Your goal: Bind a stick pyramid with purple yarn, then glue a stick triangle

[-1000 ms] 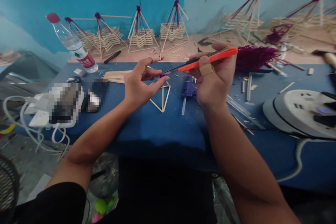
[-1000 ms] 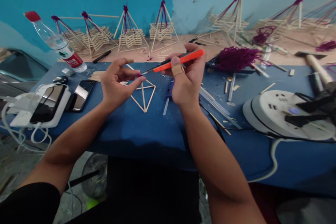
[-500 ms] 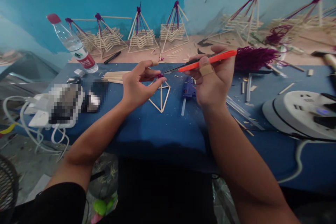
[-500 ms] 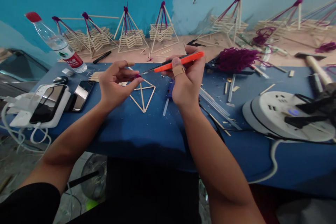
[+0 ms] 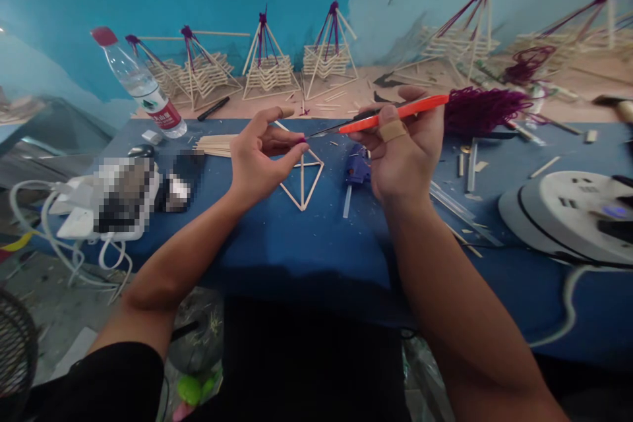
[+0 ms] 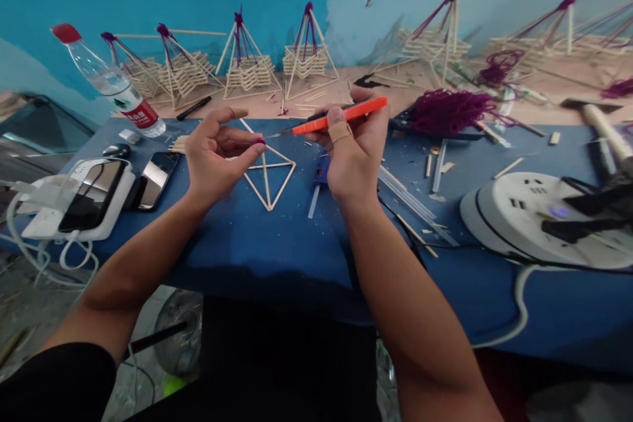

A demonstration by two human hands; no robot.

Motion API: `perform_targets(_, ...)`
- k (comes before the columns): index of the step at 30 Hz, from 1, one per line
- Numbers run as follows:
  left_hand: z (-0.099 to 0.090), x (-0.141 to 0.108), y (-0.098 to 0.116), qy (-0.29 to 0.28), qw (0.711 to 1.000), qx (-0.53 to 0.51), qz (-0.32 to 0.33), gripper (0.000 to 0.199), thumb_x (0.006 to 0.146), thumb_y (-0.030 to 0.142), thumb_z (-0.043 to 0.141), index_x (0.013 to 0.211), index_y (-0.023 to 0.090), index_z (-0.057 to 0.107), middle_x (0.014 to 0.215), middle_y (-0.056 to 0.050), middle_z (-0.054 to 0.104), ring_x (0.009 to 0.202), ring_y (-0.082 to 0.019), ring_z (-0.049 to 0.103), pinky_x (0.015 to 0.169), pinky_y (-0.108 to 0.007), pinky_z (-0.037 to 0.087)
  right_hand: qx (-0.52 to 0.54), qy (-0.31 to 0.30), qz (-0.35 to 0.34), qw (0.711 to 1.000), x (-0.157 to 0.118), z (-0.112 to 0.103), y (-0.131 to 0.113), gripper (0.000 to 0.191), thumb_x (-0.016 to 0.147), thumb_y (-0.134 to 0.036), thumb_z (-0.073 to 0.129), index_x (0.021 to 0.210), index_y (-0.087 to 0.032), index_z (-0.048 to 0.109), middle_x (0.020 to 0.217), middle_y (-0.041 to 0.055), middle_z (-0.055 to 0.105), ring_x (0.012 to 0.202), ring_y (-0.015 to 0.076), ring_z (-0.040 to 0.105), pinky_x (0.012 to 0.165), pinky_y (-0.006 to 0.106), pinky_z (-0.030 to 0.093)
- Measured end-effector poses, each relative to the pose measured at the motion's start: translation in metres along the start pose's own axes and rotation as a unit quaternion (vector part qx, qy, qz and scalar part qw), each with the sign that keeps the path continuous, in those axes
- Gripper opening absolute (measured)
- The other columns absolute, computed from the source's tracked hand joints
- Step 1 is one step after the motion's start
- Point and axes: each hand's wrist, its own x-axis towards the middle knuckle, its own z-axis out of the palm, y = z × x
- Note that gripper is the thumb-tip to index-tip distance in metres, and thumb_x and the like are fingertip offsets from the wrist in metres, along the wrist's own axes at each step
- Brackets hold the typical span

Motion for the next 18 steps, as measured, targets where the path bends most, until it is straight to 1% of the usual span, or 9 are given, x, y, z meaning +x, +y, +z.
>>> perform_targets(6,-0.002,0.002,0.002,-0.005,1.0,-0.001,0.002,0.054,0.086,0.028,0.09,0.135,0.023,0.067,0.097,-0.003,0.086,0.092,-0.02,0.085,0.081,-0.028,0.072,0.003,-0.002,0.001,1.0,0.002,-0.002,0.007,0.042,0.086,-0.05,0.086,0.11,-0.036,0.055,0.095,-0.0022,0.075,0.101,0.0264,0.08,0.081,0.048,0.072)
perform_targets(10,-0.003,0.002,0.002,0.0,1.0,0.013,0.001,0.052,0.087,0.027,0.089,0.135,0.024,0.067,0.097,-0.002,0.086,0.09,-0.019,0.085,0.078,-0.027,0.071,-0.008,-0.001,0.015,1.0,0.005,-0.005,0.014,0.042,0.086,-0.053,0.085,0.108,-0.035,0.054,0.095,-0.0017,0.075,0.095,0.0267,0.08,0.075,0.048,0.073)
perform_targets(14,-0.003,0.002,0.0,0.008,0.999,0.025,0.022,0.047,0.089,0.026,0.086,0.132,0.024,0.067,0.096,-0.002,0.085,0.089,-0.018,0.084,0.078,-0.027,0.07,-0.008,0.006,0.025,1.0,0.007,-0.009,0.019,0.041,0.087,-0.051,0.086,0.105,-0.033,0.054,0.092,-0.0036,0.072,0.084,0.0214,0.078,0.073,0.042,0.074)
perform_targets(18,-0.002,0.001,0.002,0.013,0.999,0.039,0.028,0.056,0.089,0.027,0.085,0.14,0.029,0.061,0.094,0.002,0.084,0.085,-0.016,0.082,0.075,-0.025,0.068,-0.007,0.014,0.038,0.999,0.005,-0.009,0.018,0.041,0.087,-0.049,0.087,0.104,-0.03,0.055,0.087,-0.0057,0.067,0.075,0.0157,0.076,0.071,0.035,0.073)
